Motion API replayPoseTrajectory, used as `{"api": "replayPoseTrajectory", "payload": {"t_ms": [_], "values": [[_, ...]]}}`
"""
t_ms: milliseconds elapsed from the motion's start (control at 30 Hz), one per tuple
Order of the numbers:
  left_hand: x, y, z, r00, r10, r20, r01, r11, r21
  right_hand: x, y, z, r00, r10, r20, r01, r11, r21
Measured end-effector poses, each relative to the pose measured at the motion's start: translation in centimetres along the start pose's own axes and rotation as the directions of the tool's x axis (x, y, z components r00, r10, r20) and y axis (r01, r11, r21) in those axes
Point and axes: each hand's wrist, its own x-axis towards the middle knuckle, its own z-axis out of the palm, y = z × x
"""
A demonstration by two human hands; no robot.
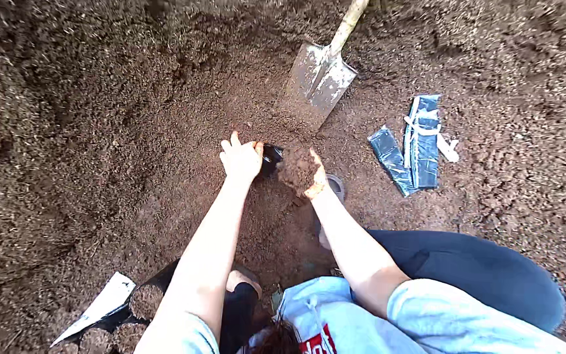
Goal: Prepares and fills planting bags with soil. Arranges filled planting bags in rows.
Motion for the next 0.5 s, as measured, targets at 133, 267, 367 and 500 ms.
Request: {"api": "replayPoseTrajectory", "payload": {"t_ms": [133, 267, 367, 500], "values": [[1.6, 0.7, -0.8, 0.955, -0.114, 0.273, 0.090, 0.991, 0.099, 0.8, -2.5, 4.3, 0.991, -0.117, 0.064, 0.112, 0.991, 0.079], [2.1, -0.3, 0.3, 0.966, 0.065, 0.249, -0.037, 0.992, -0.117, 2.4, -2.2, 7.6, 0.983, -0.164, 0.079, 0.161, 0.986, 0.049], [1.3, -0.9, 0.2, 0.973, 0.067, 0.223, -0.017, 0.975, -0.221, 4.0, -0.2, 8.3, 0.972, -0.233, 0.012, 0.233, 0.966, -0.113], [0.9, -2.6, 0.4, 0.979, -0.010, 0.204, 0.068, 0.957, -0.281, 5.1, 1.2, 7.8, 0.892, -0.427, 0.149, 0.444, 0.765, -0.468]]}}
